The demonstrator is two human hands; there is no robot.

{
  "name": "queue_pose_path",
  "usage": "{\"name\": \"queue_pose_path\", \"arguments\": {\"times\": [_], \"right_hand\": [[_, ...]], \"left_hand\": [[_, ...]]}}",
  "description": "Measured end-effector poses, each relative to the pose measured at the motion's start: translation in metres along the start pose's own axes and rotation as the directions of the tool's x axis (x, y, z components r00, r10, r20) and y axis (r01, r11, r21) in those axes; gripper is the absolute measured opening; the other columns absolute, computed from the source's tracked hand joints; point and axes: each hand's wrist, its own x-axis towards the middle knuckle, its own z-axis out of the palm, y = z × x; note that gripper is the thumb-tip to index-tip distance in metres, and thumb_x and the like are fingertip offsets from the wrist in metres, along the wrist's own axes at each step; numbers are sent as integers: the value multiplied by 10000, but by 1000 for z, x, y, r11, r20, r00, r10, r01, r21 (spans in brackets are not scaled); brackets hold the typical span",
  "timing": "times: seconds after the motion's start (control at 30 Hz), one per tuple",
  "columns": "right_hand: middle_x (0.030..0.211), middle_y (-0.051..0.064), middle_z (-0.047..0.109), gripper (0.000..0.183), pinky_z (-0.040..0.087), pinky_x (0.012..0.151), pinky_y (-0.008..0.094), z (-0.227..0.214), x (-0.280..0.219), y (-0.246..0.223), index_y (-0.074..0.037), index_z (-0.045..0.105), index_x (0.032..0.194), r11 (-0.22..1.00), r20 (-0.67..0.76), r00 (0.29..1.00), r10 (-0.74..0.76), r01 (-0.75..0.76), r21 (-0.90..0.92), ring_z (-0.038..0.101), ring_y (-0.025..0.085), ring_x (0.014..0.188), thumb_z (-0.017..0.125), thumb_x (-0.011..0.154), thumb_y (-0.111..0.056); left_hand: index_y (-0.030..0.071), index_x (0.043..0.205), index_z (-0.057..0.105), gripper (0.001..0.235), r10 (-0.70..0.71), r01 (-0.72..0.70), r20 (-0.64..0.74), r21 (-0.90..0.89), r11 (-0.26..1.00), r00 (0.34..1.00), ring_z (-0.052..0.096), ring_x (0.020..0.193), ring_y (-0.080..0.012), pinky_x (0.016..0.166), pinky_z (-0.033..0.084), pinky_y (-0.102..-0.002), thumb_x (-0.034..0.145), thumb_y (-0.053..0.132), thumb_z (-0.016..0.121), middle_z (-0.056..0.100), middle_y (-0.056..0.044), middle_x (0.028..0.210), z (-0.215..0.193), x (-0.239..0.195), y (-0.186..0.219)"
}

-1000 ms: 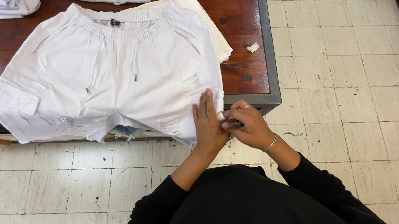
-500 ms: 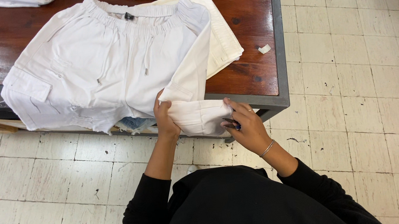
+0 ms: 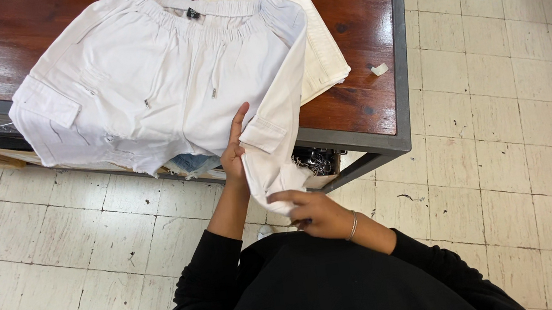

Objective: The person uses small scissors to trim loose threads and frayed edges from a pair of white shorts laid on a wooden table. The person flips the shorts over to access the back and continues trimming threads along the seams and pockets.

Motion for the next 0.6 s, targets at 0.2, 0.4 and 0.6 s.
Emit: {"name": "queue_pose_path", "arguments": {"times": [0.2, 0.4, 0.6], "right_hand": [[1514, 148, 733, 301, 504, 545, 391, 5, 8, -15, -64, 523, 708, 977, 99, 993, -57, 36, 210, 681, 346, 586, 695, 934, 35], [1292, 198, 824, 290, 481, 563, 343, -11, 3, 3, -68, 556, 754, 961, 118, 993, 9, -42, 274, 685, 264, 601, 756, 961, -29], [1454, 146, 730, 326, 624, 808, 441, -35, 38, 22, -130, 784, 1215, 954, -359, 929, -90, -23, -298, 775, 325, 949, 886, 913, -198]], "left_hand": [[108, 1791, 217, 1165, -89, 83, 75, 80, 993, 993, 438, 1554, -490, 1281, 395, -625, 656, 80, 481, 357, -259, 1751, -16, -1, -1], [51, 1695, 442, 875, -266, 294, -180, 817, 496, 947, 563, 1474, -446, 1224, 472, -560, 829, -37, 537, 564, -279, 1611, 6, -34, 41], [-2, 1718, 364, 833, -272, 262, -113, 748, 610, 956, 563, 1464, -402, 1193, 510, -521, 915, -95, 568, 561, -319, 1604, 58, -47, 29]]}}
